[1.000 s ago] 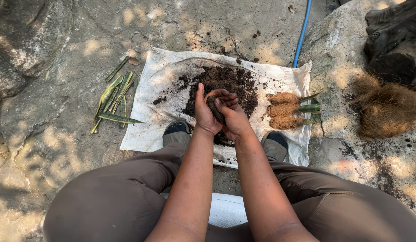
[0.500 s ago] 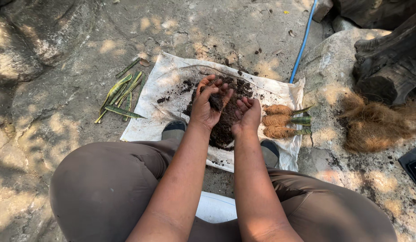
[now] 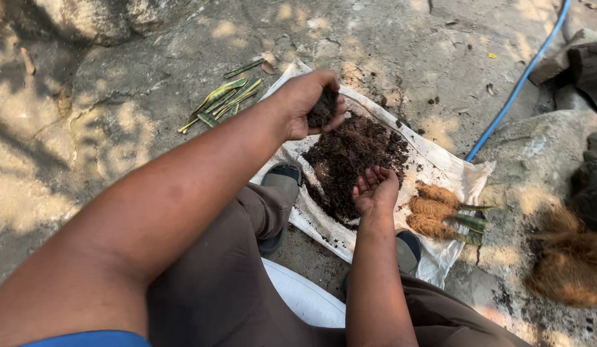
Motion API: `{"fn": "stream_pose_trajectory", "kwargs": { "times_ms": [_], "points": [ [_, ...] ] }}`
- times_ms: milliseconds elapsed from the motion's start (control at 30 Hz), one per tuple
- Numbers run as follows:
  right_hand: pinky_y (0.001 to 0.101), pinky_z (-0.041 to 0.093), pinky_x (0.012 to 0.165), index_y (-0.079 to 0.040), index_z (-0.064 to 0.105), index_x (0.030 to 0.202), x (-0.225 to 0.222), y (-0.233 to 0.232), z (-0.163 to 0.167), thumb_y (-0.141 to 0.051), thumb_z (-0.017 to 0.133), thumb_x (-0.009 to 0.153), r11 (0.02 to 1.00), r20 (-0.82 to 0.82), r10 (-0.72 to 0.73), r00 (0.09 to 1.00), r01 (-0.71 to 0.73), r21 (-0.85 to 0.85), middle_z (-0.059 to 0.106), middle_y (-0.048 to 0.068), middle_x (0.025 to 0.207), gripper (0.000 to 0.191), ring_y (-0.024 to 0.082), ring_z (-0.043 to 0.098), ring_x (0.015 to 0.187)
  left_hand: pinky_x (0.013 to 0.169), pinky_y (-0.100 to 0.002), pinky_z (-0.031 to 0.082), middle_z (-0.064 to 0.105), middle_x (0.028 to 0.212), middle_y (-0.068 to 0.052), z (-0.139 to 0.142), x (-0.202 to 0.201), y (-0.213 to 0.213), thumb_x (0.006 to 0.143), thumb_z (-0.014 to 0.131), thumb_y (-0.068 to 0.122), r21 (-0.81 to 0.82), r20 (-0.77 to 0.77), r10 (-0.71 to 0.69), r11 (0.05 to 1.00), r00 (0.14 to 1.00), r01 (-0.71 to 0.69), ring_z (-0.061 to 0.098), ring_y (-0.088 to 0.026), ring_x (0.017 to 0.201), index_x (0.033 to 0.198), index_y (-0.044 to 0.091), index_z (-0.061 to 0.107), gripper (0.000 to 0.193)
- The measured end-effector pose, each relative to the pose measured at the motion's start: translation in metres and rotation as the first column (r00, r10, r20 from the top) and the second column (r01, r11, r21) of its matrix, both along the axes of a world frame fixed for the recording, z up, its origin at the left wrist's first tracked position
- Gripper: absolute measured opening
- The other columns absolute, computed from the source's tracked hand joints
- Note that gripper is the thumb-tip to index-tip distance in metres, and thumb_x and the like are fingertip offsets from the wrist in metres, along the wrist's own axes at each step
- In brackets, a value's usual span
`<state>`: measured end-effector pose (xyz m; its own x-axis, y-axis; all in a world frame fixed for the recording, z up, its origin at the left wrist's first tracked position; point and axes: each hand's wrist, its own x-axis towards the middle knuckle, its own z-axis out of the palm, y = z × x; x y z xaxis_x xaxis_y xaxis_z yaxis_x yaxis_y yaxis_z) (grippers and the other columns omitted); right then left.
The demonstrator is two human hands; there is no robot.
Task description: The person sits on the ground and forms small balls of soil and coconut fiber by hand. They then insert a plant cutting into each ball and wrap the base with more coconut fiber to secure it. The finished units are placed on a white sack.
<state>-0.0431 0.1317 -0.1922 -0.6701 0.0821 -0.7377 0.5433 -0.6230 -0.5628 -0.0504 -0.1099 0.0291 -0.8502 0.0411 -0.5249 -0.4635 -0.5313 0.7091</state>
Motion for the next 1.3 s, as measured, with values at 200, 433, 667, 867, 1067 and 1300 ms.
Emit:
{"fn": "stream_pose_trajectory", "kwargs": {
  "times_ms": [200,433,667,867,1067,1300],
  "points": [
    [0.0358,0.048,0.069,-0.014,0.063,0.103,0.005,-0.057,-0.046,-0.031,0.053,0.097,0.979,-0.018,0.169,0.985,-0.166,0.117,0.064,0.002,0.087,0.021,0.018,0.058,0.076,0.059,-0.032,0.064,0.070,0.085,-0.007,0.022,0.039,-0.109,0.091,0.061,0.023,0.022,-0.092,0.263,0.965,0.960,-0.262,0.072,-0.016,0.073,0.112,0.014,0.061,0.023],
    [0.0268,0.046,0.062,-0.007,0.060,0.100,0.019,-0.171,-0.081,-0.012,0.061,0.101,0.899,-0.405,0.285,0.869,-0.096,0.427,0.063,0.004,0.088,0.006,0.013,0.056,0.074,0.077,-0.039,0.067,0.066,0.097,-0.011,0.007,0.043,-0.207,0.098,0.054,0.024,0.217,-0.244,0.479,0.874,0.843,-0.434,0.072,-0.021,0.088,0.111,0.008,0.058,0.021],
    [0.0374,0.055,0.080,-0.007,0.071,0.110,-0.027,-0.347,-0.107,-0.026,0.073,0.083,0.213,0.072,0.863,0.499,-0.490,0.845,0.073,0.010,0.094,0.032,0.023,0.070,0.087,0.085,-0.042,0.067,0.068,0.102,-0.013,-0.022,0.036,-0.230,0.102,0.050,0.027,0.261,-0.194,0.497,0.857,0.846,-0.444,0.072,-0.023,0.095,0.111,0.006,0.057,0.023],
    [0.0438,0.054,0.092,-0.003,0.067,0.119,-0.037,-0.381,-0.129,-0.040,0.084,0.081,-0.089,0.199,0.942,0.269,-0.373,0.923,0.072,0.020,0.108,0.056,0.034,0.069,0.105,0.085,-0.040,0.067,0.067,0.103,-0.012,-0.035,0.025,-0.244,0.102,0.047,0.031,0.265,-0.164,0.493,0.856,0.854,-0.444,0.072,-0.021,0.093,0.109,0.009,0.058,0.025],
    [0.0379,0.056,0.082,-0.004,0.072,0.111,-0.038,-0.348,-0.104,-0.030,0.082,0.087,0.130,0.053,0.930,0.362,-0.461,0.878,0.074,0.015,0.099,0.037,0.025,0.071,0.090,0.084,-0.041,0.066,0.066,0.104,-0.010,-0.050,0.024,-0.240,0.101,0.055,0.034,0.247,-0.161,0.432,0.888,0.887,-0.388,0.072,-0.021,0.093,0.112,0.008,0.060,0.029],
    [0.0310,0.056,0.077,-0.003,0.061,0.088,-0.037,-0.248,0.010,-0.008,0.076,0.092,0.482,-0.449,0.831,0.328,-0.022,0.876,0.068,0.013,0.104,0.016,0.018,0.066,0.092,0.073,-0.041,0.067,0.070,0.098,-0.010,-0.040,0.023,-0.207,0.095,0.059,0.047,0.188,-0.059,0.065,0.981,0.996,-0.053,0.074,-0.021,0.083,0.111,0.007,0.061,0.043]
  ]
}}
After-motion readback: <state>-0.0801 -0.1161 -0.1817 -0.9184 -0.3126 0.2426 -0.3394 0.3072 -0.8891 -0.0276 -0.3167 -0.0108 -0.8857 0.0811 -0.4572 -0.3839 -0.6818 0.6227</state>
